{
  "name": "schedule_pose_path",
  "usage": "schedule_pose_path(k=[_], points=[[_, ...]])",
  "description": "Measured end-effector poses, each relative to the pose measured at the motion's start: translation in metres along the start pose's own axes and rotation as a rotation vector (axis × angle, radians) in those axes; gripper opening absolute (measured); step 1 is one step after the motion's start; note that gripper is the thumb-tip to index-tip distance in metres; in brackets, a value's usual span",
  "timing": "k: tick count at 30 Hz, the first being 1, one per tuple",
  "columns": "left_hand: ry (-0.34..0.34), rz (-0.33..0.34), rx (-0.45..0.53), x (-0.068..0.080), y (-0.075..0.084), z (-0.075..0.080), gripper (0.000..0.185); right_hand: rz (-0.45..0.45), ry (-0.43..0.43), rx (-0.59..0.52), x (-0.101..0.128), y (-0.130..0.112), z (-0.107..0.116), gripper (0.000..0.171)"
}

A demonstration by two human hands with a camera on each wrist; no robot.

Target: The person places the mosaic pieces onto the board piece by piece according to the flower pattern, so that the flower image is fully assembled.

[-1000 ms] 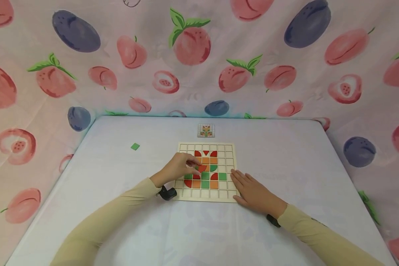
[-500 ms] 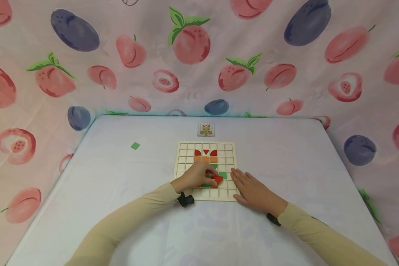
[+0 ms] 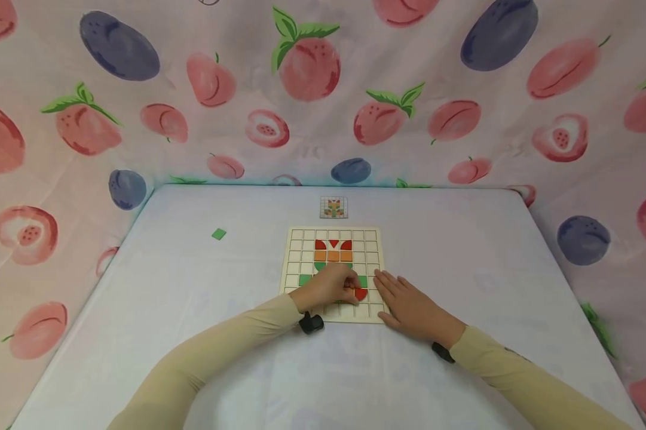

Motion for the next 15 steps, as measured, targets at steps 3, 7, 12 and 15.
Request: schedule_pose_path(k=[3, 7, 12, 15], points=[[-0.005, 0.014, -0.014, -0.0010, -0.0008, -0.0014, 0.024, 0.001, -0.001, 0.004, -0.0001, 0.0001, -0.0002, 0.068], [-0.005, 0.024, -0.015, -0.0008, -0.0013, -0.0008, 0.025, 0.003, 0.001, 0.000, -0.0001, -0.0007, 0.0009, 0.068], [0.001, 0.029, -0.009, -0.0006, -0.0018, -0.0004, 0.022, 0.003, -0.003, 0.009, -0.0001, -0.0019, 0.0020, 0.069], [0.004, 0.034, -0.017, -0.0007, -0.0017, -0.0006, 0.021, 0.002, -0.004, 0.011, 0.0000, -0.0020, 0.0019, 0.069]])
Point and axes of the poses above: each hand's wrist, its own x-axis away from the middle knuckle, its own z-axis out of the back of the hand, y = z × x, the point moved 10 cm from there along -x, towards the middle knuckle, and after that the axes turned 13 degrees about -x, right-handed, at the moved point
